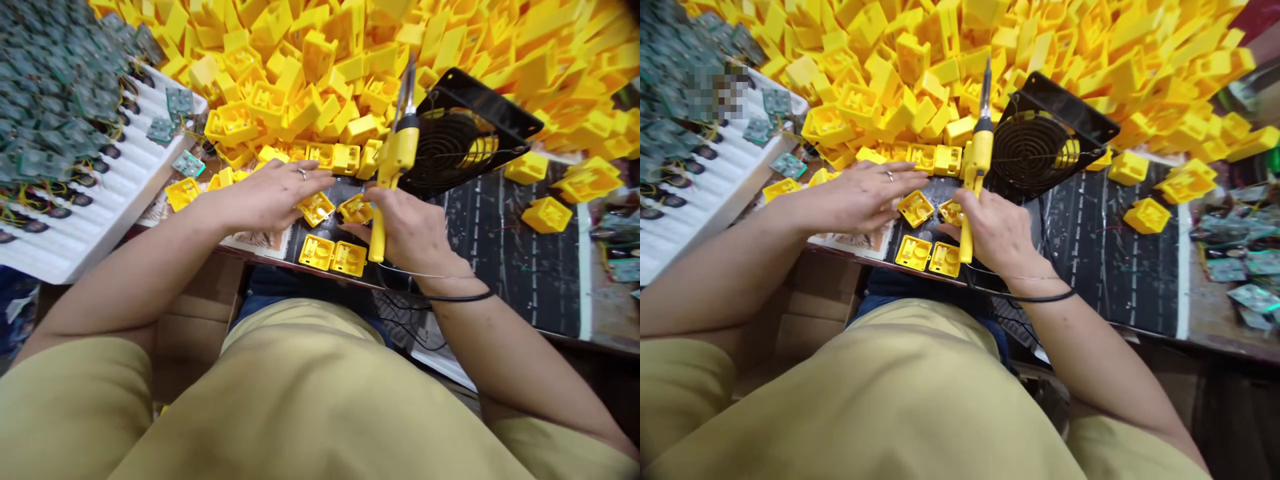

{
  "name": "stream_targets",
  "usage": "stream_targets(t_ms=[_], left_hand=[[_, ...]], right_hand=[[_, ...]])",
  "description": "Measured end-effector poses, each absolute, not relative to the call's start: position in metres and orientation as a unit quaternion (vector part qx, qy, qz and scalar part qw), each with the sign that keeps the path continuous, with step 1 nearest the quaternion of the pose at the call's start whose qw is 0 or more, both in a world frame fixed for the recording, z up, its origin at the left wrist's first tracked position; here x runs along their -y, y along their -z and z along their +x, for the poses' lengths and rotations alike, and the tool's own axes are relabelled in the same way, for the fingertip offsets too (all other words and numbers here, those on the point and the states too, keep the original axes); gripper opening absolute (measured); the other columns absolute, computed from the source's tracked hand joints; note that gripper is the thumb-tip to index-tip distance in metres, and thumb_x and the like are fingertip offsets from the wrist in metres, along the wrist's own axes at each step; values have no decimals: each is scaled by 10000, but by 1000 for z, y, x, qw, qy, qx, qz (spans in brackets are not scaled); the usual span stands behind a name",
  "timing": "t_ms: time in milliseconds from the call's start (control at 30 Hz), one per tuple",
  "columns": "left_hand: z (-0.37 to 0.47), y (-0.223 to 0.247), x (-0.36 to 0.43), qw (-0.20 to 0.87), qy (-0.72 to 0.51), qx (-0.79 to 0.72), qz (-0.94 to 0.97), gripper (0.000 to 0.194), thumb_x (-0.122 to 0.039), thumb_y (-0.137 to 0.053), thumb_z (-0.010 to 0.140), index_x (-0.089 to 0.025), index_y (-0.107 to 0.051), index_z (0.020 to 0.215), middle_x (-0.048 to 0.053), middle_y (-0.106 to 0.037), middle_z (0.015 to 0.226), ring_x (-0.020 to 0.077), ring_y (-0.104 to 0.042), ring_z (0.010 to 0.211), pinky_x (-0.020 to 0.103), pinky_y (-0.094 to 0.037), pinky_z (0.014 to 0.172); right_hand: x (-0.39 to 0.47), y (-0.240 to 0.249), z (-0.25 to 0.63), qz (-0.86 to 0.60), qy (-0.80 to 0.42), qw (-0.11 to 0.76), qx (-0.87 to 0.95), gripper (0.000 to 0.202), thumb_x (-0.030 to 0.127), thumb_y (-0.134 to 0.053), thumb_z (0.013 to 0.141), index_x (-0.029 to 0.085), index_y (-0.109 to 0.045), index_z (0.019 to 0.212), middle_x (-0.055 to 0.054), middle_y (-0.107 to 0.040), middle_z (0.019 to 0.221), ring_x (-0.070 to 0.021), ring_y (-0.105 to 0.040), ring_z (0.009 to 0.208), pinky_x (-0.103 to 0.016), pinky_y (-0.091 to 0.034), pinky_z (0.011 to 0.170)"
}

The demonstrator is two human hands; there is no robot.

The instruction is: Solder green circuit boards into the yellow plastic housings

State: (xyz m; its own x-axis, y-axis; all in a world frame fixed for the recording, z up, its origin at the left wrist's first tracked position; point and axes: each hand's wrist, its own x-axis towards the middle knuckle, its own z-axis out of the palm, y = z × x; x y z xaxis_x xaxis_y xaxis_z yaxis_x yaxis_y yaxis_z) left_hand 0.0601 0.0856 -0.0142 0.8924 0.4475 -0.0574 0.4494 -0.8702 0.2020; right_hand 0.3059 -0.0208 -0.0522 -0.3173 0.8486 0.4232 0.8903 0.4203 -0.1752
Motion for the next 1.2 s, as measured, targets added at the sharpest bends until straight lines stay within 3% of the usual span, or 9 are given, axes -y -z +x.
stream_targets(t_ms=[100, 233, 400, 533, 667, 800, 967, 1067, 1200], left_hand=[[69, 13, -85, 101, 59, -244, 963, 433, -177, -523, 893, -249, -596, 1314, 64, -671, 1319, 261, -594, 1252, 421, -407, 1026], [78, 11, -68, 67, 82, -268, 958, 384, -363, -575, 920, -167, -652, 1241, 119, -711, 1212, 301, -638, 1137, 443, -409, 978], [42, 13, -61, 32, -92, -370, 924, 372, -451, -446, 996, -228, -657, 1206, 91, -678, 1264, 290, -580, 1180, 492, -377, 994], [10, 25, -72, -46, -145, -482, 863, 513, -615, -522, 921, -177, -635, 1163, 124, -685, 1121, 327, -518, 1152, 576, -342, 1019], [10, 27, -76, -35, -119, -462, 878, 363, -476, -517, 949, -186, -667, 1105, 96, -701, 1028, 305, -555, 1118, 570, -363, 1033], [33, 25, -65, 12, -66, -427, 902, 344, -375, -545, 933, -184, -670, 1191, 90, -723, 978, 276, -645, 1008, 429, -500, 860], [45, 28, -61, 51, -57, -372, 925, 363, -311, -461, 986, -182, -616, 1289, 93, -691, 1216, 207, -672, 997, 325, -530, 806], [14, 20, -68, 29, -146, -422, 894, 386, -350, -365, 1027, -210, -627, 1274, 79, -677, 1229, 210, -654, 1067, 364, -516, 904], [-33, 19, -73, -4, -125, -456, 881, 411, -488, -483, 975, -213, -643, 1235, 96, -672, 1237, 292, -575, 1224, 487, -429, 1054]], right_hand=[[16, 53, 307, -517, 3, 217, 828, 296, 415, -621, 937, 222, -559, 1152, -87, -698, 1096, -266, -706, 895, -328, -559, 651], [23, 44, 315, -478, -41, 242, 843, 276, 402, -574, 974, 220, -523, 1175, -97, -687, 1168, -259, -718, 937, -331, -599, 673], [34, 34, 316, -458, -33, 291, 840, 278, 278, -636, 944, 242, -520, 1194, -104, -696, 1172, -256, -714, 1003, -321, -616, 735], [30, 36, 303, -470, -14, 331, 818, 373, 245, -690, 907, 231, -495, 1225, -132, -663, 1242, -265, -670, 1125, -380, -601, 890], [17, 46, 283, -447, -34, 304, 840, 331, 375, -683, 920, 203, -524, 1154, -134, -642, 1267, -279, -640, 1177, -478, -542, 1026], [11, 49, 273, -461, -36, 301, 834, 378, 412, -671, 928, 169, -512, 1171, -143, -662, 1200, -278, -667, 1120, -482, -554, 1005], [14, 47, 277, -451, -27, 294, 842, 366, 387, -678, 927, 168, -526, 1178, -112, -685, 1123, -251, -688, 1068, -470, -554, 1013], [18, 47, 284, -445, -18, 309, 840, 371, 333, -694, 919, 172, -528, 1210, -129, -669, 1200, -256, -663, 1136, -451, -555, 1018], [25, 49, 288, -450, -3, 337, 827, 394, 239, -743, 874, 194, -550, 1215, -118, -670, 1233, -247, -670, 1126, -405, -579, 972]])
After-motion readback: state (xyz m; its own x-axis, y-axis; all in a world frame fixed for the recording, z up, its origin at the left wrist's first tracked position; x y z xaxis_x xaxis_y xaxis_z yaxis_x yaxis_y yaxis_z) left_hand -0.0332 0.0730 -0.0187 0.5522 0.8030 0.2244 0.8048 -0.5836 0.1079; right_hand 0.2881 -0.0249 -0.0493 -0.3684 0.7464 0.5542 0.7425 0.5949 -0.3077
